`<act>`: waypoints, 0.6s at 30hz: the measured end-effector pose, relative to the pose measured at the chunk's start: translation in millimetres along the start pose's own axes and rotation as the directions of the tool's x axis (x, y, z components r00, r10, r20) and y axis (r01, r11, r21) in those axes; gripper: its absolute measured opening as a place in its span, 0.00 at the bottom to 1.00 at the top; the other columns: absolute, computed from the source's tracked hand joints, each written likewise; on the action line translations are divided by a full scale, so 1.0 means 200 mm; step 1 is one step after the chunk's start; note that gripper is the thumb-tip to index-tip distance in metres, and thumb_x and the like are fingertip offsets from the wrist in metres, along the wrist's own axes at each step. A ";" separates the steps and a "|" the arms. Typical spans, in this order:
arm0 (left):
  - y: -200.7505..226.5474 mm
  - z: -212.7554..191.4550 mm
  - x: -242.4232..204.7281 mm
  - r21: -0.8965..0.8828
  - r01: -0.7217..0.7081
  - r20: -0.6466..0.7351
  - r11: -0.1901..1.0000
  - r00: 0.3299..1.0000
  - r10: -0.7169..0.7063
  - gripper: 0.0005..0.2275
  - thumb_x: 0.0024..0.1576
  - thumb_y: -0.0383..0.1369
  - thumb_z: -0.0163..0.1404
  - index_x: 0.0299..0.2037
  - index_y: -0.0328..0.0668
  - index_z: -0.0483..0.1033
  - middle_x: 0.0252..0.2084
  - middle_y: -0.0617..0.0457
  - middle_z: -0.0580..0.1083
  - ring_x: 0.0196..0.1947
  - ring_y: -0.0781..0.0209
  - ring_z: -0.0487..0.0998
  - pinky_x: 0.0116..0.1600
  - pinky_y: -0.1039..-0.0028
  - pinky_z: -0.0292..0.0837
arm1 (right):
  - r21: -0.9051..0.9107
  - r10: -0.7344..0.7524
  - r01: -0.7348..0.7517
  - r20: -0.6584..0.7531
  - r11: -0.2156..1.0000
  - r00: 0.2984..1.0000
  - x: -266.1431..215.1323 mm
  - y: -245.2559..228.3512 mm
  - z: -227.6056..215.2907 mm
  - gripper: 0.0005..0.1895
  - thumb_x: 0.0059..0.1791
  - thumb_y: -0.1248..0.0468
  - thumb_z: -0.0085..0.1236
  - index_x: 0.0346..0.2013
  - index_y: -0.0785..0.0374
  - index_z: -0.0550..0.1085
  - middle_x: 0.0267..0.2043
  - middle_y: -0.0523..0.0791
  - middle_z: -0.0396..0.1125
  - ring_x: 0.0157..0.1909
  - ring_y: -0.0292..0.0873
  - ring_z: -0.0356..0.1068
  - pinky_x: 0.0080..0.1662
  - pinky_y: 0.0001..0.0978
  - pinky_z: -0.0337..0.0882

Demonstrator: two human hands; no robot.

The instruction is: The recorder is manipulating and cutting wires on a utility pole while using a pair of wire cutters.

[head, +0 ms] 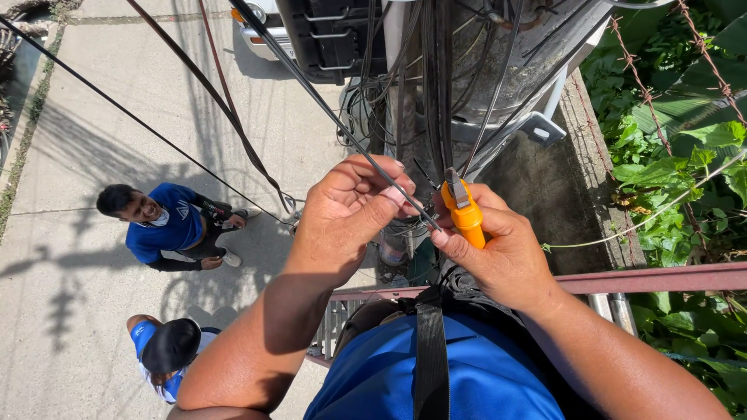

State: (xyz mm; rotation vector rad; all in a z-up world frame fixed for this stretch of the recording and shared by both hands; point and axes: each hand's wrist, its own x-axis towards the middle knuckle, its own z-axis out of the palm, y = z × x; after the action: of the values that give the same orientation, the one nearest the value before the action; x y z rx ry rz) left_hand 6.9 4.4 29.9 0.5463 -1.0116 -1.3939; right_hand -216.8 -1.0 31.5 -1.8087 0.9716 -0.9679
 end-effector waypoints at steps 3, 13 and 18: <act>0.01 0.02 0.00 0.023 -0.020 0.017 1.000 1.000 0.020 0.09 0.64 0.22 0.52 0.54 0.32 0.72 0.48 0.47 0.75 0.49 0.62 0.79 0.57 0.69 0.79 | -0.001 -0.006 0.006 0.006 1.000 1.000 -0.01 -0.02 -0.01 0.13 0.49 0.64 0.65 0.45 0.66 0.77 0.53 0.44 0.69 0.54 0.39 0.69 0.56 0.32 0.70; 0.02 0.05 0.00 0.118 -0.034 0.023 0.992 0.999 0.032 0.11 0.65 0.20 0.51 0.57 0.28 0.73 0.50 0.46 0.76 0.50 0.63 0.78 0.58 0.72 0.76 | 0.042 -0.008 0.009 -0.014 0.999 1.000 -0.05 -0.03 -0.03 0.10 0.49 0.65 0.65 0.43 0.66 0.78 0.51 0.44 0.69 0.54 0.39 0.68 0.57 0.32 0.68; 0.02 0.05 0.00 0.040 -0.038 0.092 0.998 0.995 0.034 0.12 0.65 0.20 0.52 0.57 0.31 0.70 0.51 0.46 0.75 0.52 0.61 0.78 0.61 0.71 0.76 | 0.021 -0.007 0.008 -0.043 1.000 0.999 -0.05 -0.03 -0.03 0.09 0.49 0.65 0.64 0.41 0.67 0.77 0.51 0.44 0.69 0.54 0.40 0.69 0.57 0.32 0.68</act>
State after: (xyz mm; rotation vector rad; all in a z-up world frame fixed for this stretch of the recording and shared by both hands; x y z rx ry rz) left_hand 0.2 6.6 37.9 0.4966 -1.1208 -1.3783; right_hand -224.8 7.5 37.7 -1.7809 0.9783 -1.0221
